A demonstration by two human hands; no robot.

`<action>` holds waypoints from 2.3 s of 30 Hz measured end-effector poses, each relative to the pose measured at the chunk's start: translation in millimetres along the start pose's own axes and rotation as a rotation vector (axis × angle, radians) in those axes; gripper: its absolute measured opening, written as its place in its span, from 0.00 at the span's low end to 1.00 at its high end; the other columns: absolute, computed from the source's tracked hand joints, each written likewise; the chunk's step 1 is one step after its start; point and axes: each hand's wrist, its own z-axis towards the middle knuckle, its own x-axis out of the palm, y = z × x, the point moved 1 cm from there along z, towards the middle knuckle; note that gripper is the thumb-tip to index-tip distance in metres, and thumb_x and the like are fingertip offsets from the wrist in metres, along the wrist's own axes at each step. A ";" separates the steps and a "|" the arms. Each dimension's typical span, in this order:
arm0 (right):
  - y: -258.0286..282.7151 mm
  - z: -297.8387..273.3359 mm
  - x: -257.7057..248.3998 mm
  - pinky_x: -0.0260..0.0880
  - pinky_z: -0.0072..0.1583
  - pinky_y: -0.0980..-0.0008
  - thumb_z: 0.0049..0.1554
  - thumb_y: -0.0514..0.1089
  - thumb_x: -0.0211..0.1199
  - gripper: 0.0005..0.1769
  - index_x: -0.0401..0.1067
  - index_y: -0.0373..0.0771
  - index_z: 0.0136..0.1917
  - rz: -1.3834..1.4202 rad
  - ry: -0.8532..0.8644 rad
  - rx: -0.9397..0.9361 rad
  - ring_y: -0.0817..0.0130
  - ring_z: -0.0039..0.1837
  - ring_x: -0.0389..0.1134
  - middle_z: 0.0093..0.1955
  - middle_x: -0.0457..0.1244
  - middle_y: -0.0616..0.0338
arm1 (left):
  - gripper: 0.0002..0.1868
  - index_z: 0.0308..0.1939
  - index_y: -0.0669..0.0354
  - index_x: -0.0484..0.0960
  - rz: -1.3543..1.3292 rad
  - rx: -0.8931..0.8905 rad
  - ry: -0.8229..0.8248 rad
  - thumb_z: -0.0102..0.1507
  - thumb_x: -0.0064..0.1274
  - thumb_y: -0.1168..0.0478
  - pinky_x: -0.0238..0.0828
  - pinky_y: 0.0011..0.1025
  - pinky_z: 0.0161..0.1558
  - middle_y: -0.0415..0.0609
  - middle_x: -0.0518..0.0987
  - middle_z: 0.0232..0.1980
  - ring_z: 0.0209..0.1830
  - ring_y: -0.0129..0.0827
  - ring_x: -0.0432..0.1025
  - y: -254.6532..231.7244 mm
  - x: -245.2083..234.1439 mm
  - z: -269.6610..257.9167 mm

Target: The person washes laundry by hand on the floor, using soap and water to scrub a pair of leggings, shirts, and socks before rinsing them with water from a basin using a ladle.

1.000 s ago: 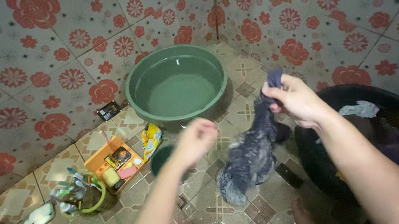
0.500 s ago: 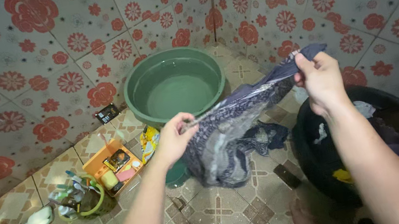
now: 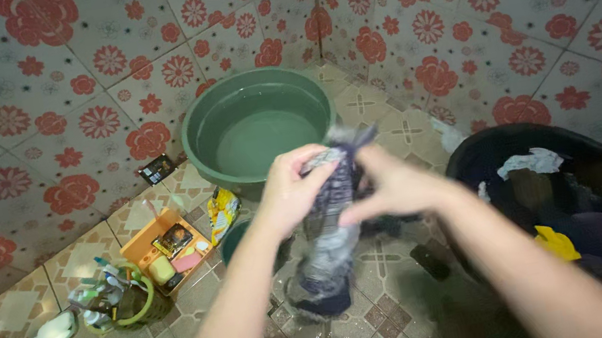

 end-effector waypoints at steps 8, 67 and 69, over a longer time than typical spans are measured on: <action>-85.4 11.7 69.5 0.74 0.62 0.60 0.57 0.57 0.66 0.27 0.77 0.35 0.61 -0.072 0.014 0.407 0.57 0.56 0.77 0.53 0.75 0.47 | 0.10 0.45 0.64 0.83 0.074 -0.066 -0.065 0.65 0.57 0.61 0.72 0.26 0.45 0.45 0.82 0.38 0.39 0.24 0.73 6.4 2.3 -2.3; -113.0 73.0 -34.8 0.73 0.53 0.71 0.56 0.42 0.66 0.14 0.72 0.35 0.54 0.908 0.334 0.332 0.72 0.50 0.72 0.49 0.69 0.58 | 0.31 0.65 0.64 0.71 0.526 -0.217 -0.052 0.61 0.60 0.58 0.55 0.45 0.70 0.71 0.67 0.71 0.73 0.58 0.60 222.8 40.6 -1.3; -79.7 71.7 -43.3 0.73 0.52 0.69 0.58 0.41 0.67 0.13 0.71 0.33 0.53 0.899 0.301 0.245 0.70 0.48 0.71 0.47 0.69 0.56 | 0.25 0.59 0.65 0.77 0.551 -0.326 0.006 0.65 0.58 0.51 0.61 0.45 0.67 0.70 0.73 0.65 0.68 0.57 0.65 207.2 36.1 -9.5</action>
